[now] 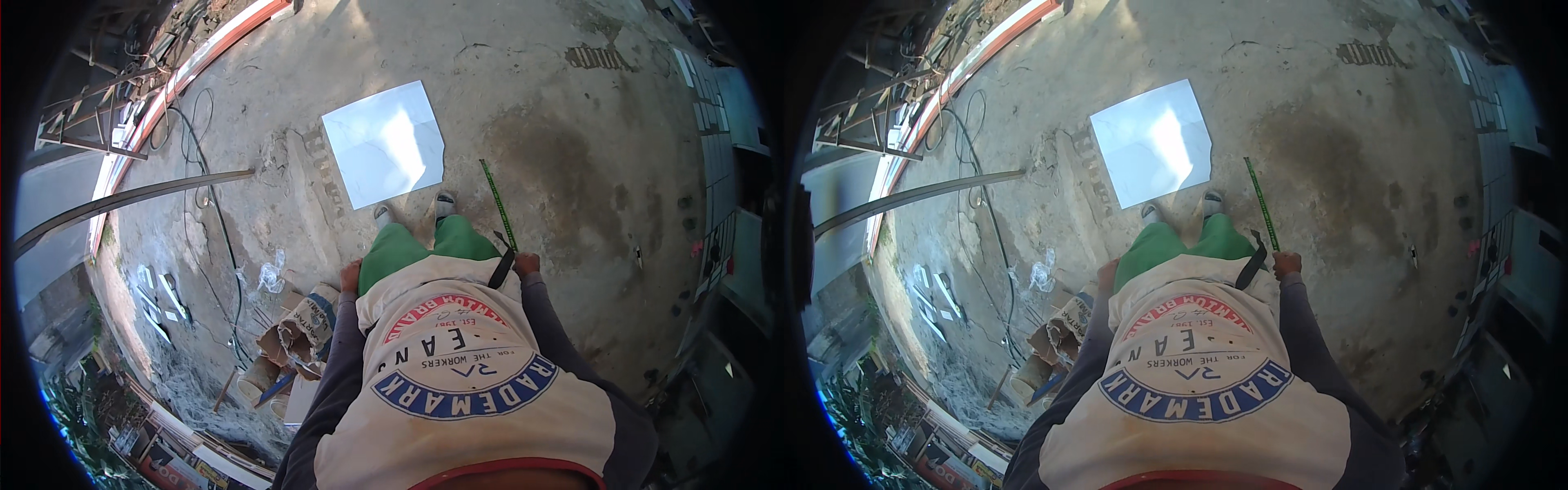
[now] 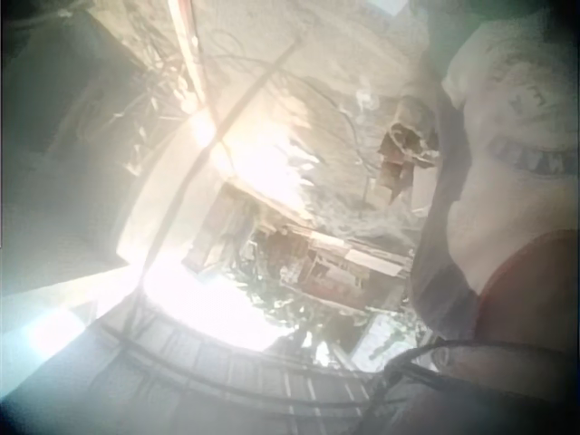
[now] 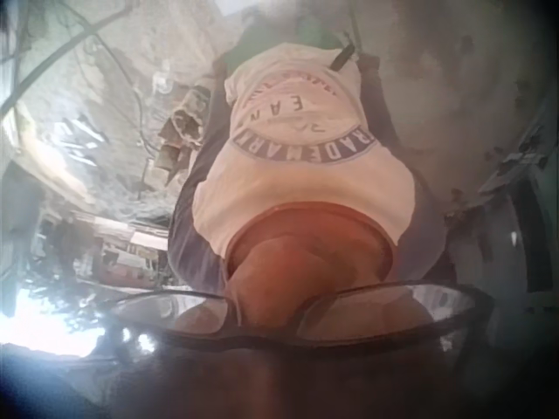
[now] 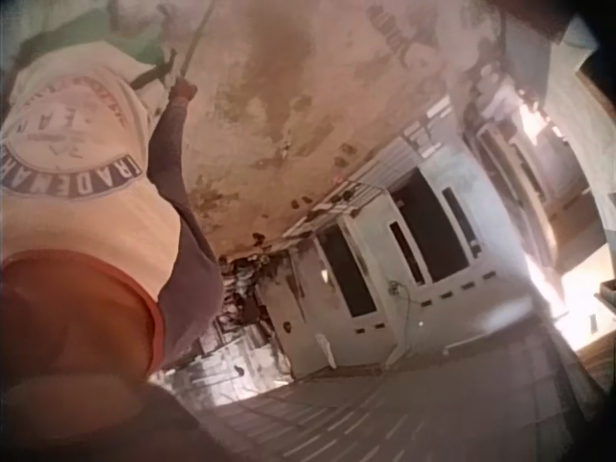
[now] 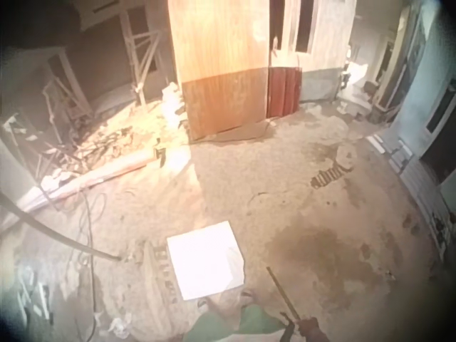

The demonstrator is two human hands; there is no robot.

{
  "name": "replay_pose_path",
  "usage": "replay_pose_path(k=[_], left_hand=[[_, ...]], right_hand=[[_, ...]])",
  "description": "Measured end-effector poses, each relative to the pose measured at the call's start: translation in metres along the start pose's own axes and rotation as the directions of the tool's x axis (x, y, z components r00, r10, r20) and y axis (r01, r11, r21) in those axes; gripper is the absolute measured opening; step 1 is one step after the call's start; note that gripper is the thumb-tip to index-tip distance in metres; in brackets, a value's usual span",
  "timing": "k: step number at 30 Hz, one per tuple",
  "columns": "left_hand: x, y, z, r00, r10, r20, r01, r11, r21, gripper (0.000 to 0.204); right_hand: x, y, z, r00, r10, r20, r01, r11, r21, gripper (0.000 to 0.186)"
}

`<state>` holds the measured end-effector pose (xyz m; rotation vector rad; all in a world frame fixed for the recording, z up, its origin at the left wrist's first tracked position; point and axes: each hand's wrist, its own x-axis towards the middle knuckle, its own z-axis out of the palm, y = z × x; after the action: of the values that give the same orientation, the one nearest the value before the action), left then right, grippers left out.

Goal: The person measures a tile with a measuring tape, marks it with a pencil, then picks up and handles the tile and other tile pieces, eventually using an angle grinder to cut the tile while holding it by hand.

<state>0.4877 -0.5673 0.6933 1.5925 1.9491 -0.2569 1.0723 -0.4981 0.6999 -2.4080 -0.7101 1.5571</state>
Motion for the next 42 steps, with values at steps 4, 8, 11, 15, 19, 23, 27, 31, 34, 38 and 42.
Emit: replay_pose_path(k=[4,8,11,15,19,23,27,31,34,38,42], left_hand=[[0.018,-0.006,-0.011,0.996,0.085,0.037,-0.085,0.996,0.017,0.026],[0.029,-0.04,-0.02,0.956,0.112,-0.271,-0.165,0.97,-0.179,0.028],[0.023,-0.045,-0.02,0.954,-0.272,0.127,0.233,0.403,-0.885,0.031],[0.031,-0.094,-0.019,0.979,-0.198,-0.051,0.1,0.683,-0.724,0.032],[0.048,-0.039,-0.023,0.987,0.16,-0.019,-0.161,0.976,-0.144,0.033],[0.029,-0.081,-0.039,0.997,0.076,-0.026,-0.078,0.99,-0.117,0.033],[0.05,-0.073,-0.026,0.99,0.135,-0.038,-0.139,0.982,-0.13,0.032],[0.039,-0.084,-0.023,0.98,0.15,-0.132,-0.169,0.974,-0.148,0.031],[0.039,-0.102,-0.033,0.982,0.161,-0.1,-0.169,0.982,-0.081,0.031],[0.048,-0.032,0.014,0.974,0.211,-0.084,-0.226,0.927,-0.298,0.033],[0.03,-0.079,-0.029,0.989,0.142,-0.045,-0.146,0.981,-0.125,0.036]], right_hand=[[0.028,0.054,0.011,0.815,-0.553,0.173,0.513,0.551,-0.658,0.029],[0.018,0.062,0.049,0.699,-0.659,0.277,0.499,0.172,-0.849,0.03],[0.002,0.072,0.073,0.775,-0.596,0.208,0.456,0.301,-0.838,0.029],[0.001,0.058,0.108,0.79,-0.586,0.177,0.459,0.375,-0.805,0.027],[0.016,0.065,0.054,0.829,-0.547,0.114,0.368,0.382,-0.848,0.026],[-0.02,0.007,0.102,0.824,-0.488,0.287,0.392,0.126,-0.911,0.028],[0.0,0.024,0.08,0.808,-0.547,0.22,0.345,0.136,-0.929,0.029],[0.008,0.067,0.102,0.744,-0.645,0.172,0.439,0.278,-0.855,0.03],[0.035,0.098,0.135,0.713,-0.688,0.136,0.456,0.308,-0.835,0.031],[0.093,0.158,0.042,0.704,-0.69,0.169,0.255,0.022,-0.967,0.035],[0.045,0.147,0.133,0.748,-0.662,0.039,0.414,0.419,-0.808,0.034]])
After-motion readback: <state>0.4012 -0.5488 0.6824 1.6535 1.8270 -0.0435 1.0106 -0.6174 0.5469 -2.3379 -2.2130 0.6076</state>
